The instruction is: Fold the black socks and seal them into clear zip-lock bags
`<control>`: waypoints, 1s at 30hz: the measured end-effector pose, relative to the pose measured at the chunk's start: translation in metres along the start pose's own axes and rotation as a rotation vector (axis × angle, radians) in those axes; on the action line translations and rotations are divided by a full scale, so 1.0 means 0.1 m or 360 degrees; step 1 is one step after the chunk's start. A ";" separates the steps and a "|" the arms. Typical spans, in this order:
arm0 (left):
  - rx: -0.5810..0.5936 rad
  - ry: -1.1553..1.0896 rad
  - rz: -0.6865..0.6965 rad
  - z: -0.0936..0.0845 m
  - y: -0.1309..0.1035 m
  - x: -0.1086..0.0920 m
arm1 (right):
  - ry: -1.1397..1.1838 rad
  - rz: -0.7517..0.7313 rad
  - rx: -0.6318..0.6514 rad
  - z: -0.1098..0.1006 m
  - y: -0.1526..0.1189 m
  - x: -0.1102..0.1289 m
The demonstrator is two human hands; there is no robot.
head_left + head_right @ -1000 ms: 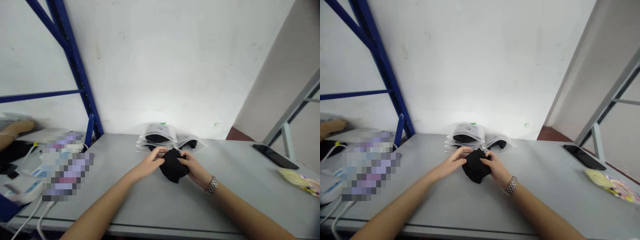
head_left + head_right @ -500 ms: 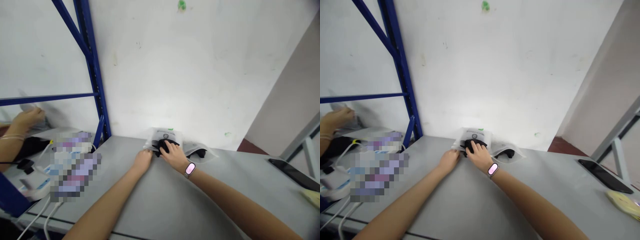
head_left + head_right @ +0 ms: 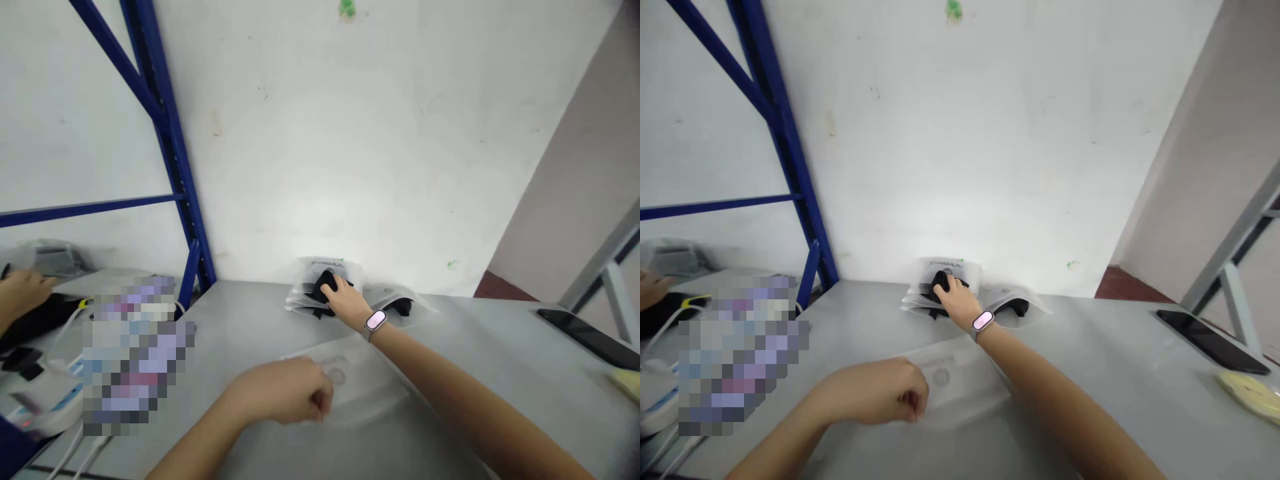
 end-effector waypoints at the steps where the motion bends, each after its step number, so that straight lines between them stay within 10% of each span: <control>1: 0.0073 0.0017 -0.0016 0.07 -0.01 -0.05 | 0.0033 0.0026 -0.0006 -0.05 0.00 -0.04; 8: -0.0260 0.0137 0.0023 0.35 0.34 -0.09 | 0.1276 0.0563 -0.0339 -0.61 -0.59 -0.24; 13: -0.0668 -0.0215 0.0033 0.28 0.45 -0.02 | 0.2363 0.0707 0.0048 -0.69 -1.21 -0.14; 20: -0.1139 -0.0713 -0.0203 0.11 0.38 0.11 | 0.2141 0.0592 0.0243 -0.64 -1.55 -0.17; 30: -0.1339 -0.0847 -0.0321 0.11 0.34 0.15 | 0.1759 0.0532 0.0456 -0.56 -1.57 -0.01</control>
Point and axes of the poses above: each hand's wrist, its own y-axis towards the middle knuckle, its own z-axis out of the palm, x = y × z, the point moved 5 cm from there along y, towards the middle knuckle, and after that the axes turned 5 degrees about z, right-handed, at the moved point
